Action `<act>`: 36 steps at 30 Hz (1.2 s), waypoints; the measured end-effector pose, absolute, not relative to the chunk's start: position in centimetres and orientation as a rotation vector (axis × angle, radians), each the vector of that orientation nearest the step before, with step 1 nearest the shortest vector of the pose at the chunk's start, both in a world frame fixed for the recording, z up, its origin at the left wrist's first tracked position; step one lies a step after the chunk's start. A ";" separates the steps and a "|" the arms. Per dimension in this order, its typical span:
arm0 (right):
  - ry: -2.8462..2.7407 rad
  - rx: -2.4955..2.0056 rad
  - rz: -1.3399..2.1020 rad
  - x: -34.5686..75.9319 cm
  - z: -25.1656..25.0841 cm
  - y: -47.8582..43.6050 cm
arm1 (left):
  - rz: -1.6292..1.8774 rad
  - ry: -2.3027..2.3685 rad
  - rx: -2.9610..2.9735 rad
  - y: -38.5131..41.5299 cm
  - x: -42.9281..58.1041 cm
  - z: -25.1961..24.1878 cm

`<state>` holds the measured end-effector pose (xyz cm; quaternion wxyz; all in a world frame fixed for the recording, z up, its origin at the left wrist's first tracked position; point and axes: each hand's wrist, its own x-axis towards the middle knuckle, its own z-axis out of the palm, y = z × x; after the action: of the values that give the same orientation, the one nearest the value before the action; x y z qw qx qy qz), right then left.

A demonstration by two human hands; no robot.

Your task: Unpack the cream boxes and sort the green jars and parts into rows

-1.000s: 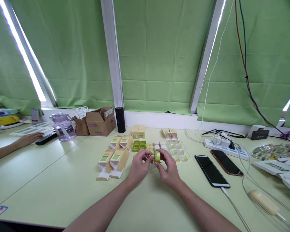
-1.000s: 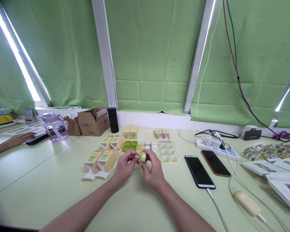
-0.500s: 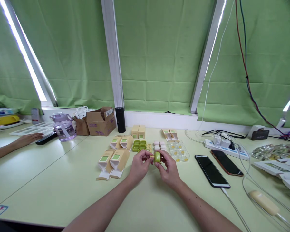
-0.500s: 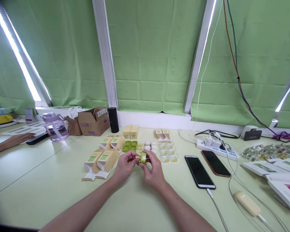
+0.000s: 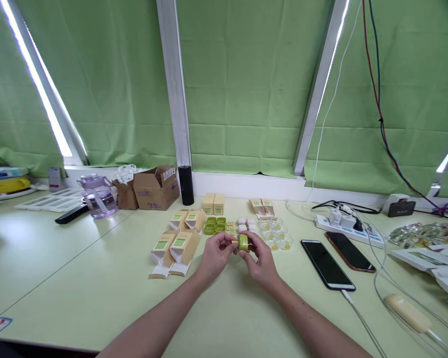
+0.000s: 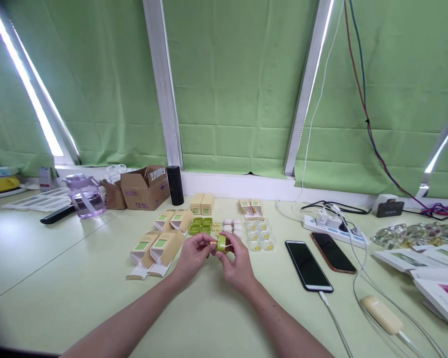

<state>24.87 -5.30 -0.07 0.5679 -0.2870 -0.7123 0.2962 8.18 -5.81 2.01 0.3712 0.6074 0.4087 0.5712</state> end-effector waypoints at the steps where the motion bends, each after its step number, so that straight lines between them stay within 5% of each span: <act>1: -1.657 -0.683 0.731 24.8 -0.1 -5.3 | 1.474 1.049 1.550 -5.8 8.2 2.0; 9: -1.512 -0.617 0.977 24.5 0.8 -5.3 | 1.511 1.109 1.648 -6.1 8.4 2.0; 36: -1.758 -0.718 0.184 25.2 0.1 -4.7 | 1.545 1.251 2.114 -5.7 7.9 1.7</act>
<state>25.23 -4.72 0.12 0.5785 -0.3069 -0.7516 0.0786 7.85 -5.68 1.75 0.1195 0.7233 0.4281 0.5284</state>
